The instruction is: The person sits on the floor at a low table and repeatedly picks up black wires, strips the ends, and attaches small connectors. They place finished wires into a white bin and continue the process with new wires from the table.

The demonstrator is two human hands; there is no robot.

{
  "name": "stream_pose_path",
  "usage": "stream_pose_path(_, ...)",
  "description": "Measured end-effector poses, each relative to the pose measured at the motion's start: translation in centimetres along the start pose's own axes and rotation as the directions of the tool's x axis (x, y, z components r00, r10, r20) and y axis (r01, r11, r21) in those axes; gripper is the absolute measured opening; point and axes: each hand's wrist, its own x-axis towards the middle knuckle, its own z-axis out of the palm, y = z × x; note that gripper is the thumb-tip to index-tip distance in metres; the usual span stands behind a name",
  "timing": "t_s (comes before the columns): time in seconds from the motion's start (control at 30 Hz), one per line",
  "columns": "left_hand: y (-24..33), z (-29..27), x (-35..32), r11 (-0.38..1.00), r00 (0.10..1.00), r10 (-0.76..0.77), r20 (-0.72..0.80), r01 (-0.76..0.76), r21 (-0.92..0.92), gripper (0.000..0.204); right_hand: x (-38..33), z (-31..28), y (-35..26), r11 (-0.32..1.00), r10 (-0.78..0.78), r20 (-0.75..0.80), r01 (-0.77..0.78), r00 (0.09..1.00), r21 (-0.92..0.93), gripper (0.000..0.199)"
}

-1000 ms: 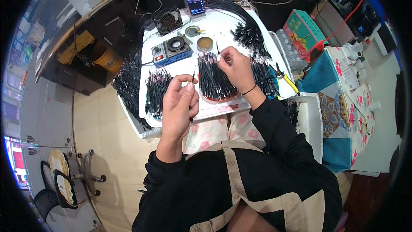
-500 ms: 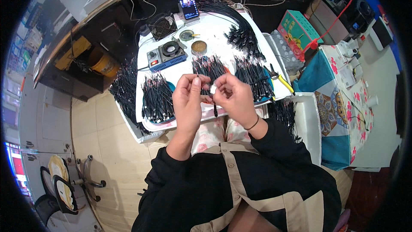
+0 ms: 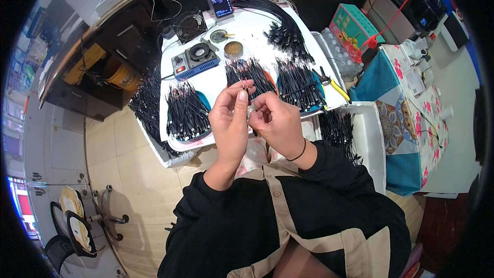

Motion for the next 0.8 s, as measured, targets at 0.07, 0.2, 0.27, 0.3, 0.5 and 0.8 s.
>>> stream_pose_path(0.07,0.2,-0.1,-0.1,0.999,0.999,-0.033,0.002,0.033,0.025,0.017,0.0,-0.1,-0.1,1.000,-0.025,0.023,0.026,0.999,-0.011,0.015)
stream_pose_path(0.2,0.4,-0.4,-0.1,0.998,0.998,-0.056,-0.006,0.056,0.034,0.017,0.6,-1.8,-0.5,0.987,0.059,0.138,-0.078,0.989,0.140,0.013)
stream_pose_path(0.27,0.6,-0.4,-0.5,0.992,0.993,-0.122,-0.013,0.121,-0.035,0.018,1.7,-2.9,-0.3,0.942,0.136,0.204,-0.190,0.969,0.275,0.014)
stream_pose_path(0.3,0.7,-0.4,-0.7,0.985,0.988,-0.154,-0.009,0.152,-0.079,0.018,2.4,-3.0,0.0,0.914,0.183,0.215,-0.246,0.959,0.323,0.012)
stream_pose_path(0.5,1.0,-0.7,-0.8,0.974,0.974,-0.202,0.099,0.210,-0.084,0.014,3.9,-3.0,0.6,0.793,0.160,0.370,-0.343,0.915,0.504,0.012)
stream_pose_path(0.8,1.0,-1.0,-1.4,0.877,0.961,-0.245,0.127,0.276,-0.394,0.013,2.5,-2.0,0.5,0.601,0.213,0.315,-0.378,0.925,0.704,0.014)
